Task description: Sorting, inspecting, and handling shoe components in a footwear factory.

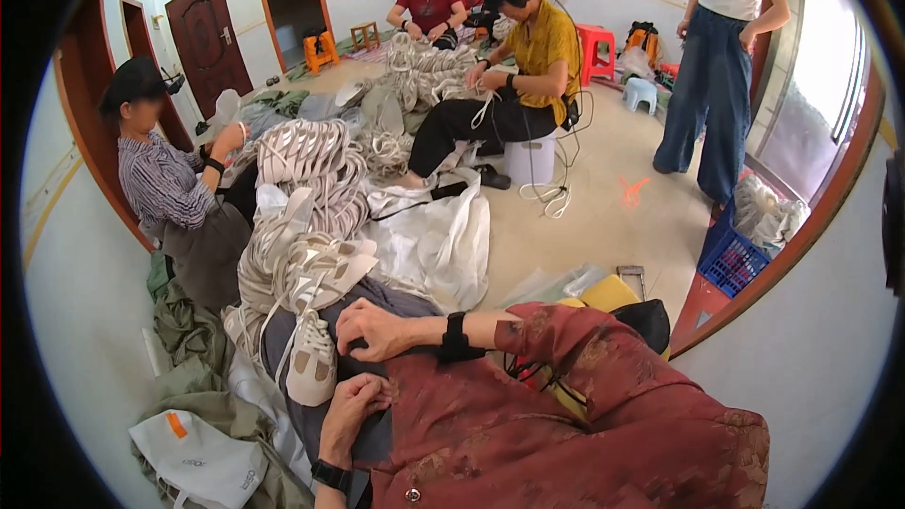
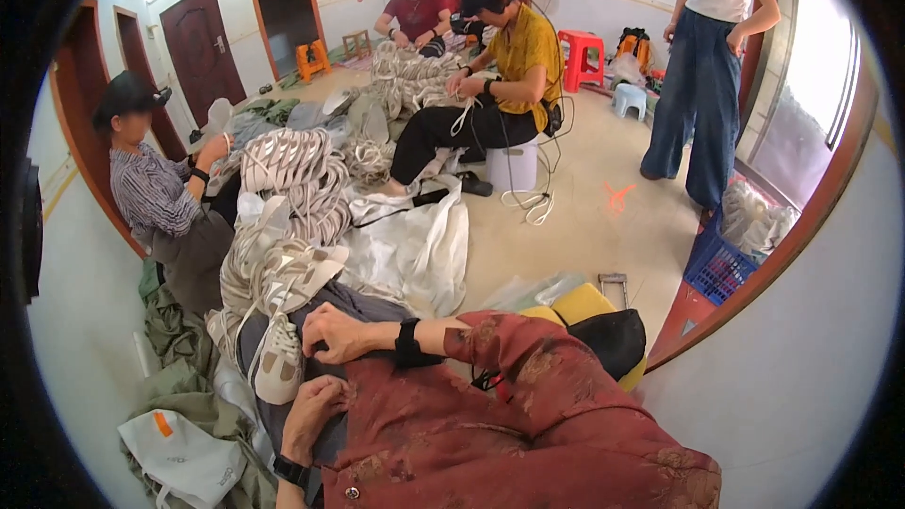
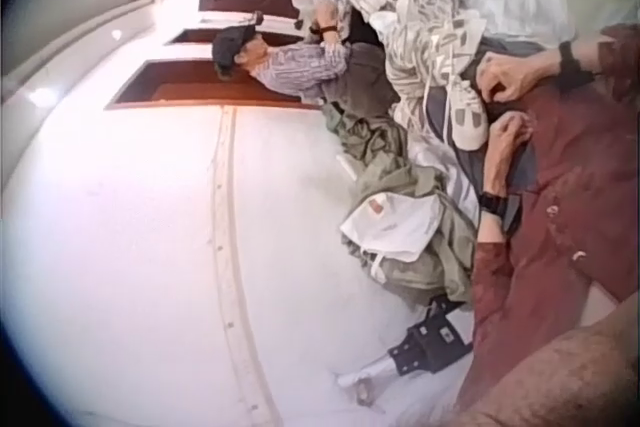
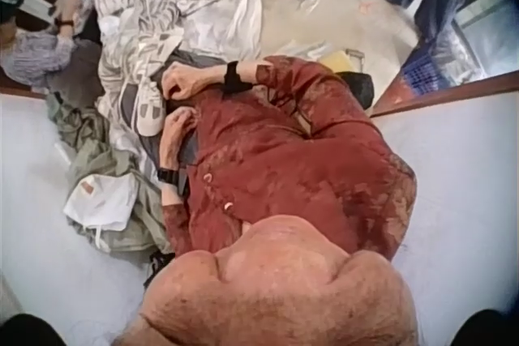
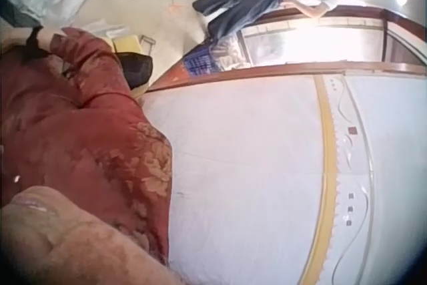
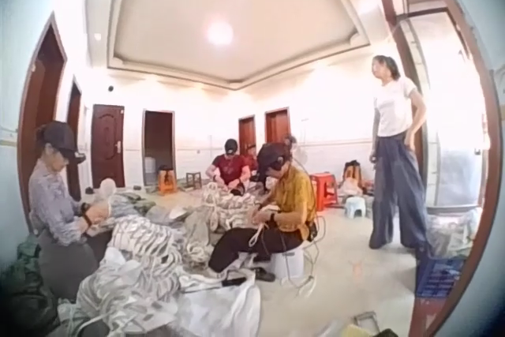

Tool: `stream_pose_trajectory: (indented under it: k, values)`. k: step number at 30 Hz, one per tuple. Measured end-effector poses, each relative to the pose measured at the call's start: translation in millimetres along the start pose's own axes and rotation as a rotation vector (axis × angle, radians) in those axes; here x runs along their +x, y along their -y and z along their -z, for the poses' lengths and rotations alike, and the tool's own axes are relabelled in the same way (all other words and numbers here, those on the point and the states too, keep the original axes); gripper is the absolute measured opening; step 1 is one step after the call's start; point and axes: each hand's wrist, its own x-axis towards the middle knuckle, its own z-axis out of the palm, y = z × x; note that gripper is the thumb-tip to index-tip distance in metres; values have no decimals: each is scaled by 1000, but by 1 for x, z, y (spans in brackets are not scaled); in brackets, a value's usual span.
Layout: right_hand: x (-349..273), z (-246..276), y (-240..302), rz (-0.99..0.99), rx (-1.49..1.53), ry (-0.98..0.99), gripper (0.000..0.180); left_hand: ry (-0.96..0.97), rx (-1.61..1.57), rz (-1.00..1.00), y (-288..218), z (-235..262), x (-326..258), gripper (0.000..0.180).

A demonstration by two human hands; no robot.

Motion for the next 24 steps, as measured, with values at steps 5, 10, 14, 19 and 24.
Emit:
stream_pose_trajectory:
  k: [5,10,14,19,24]
  values:
    - [-1,2,4,-3,14,1,14,6,-9,3,0,0,-1,25]
    - [0,3,5,-3,4,12,14,16,-2,21,2,2,1,19]
    - [0,2,4,-6,7,1,13,12,2,29,0,2,0,18]
    - [0,2,4,-3,13,1,13,4,18,29,1,3,0,18]
    - [-1,2,4,-4,5,-7,14,14,-9,11,4,5,2,23]
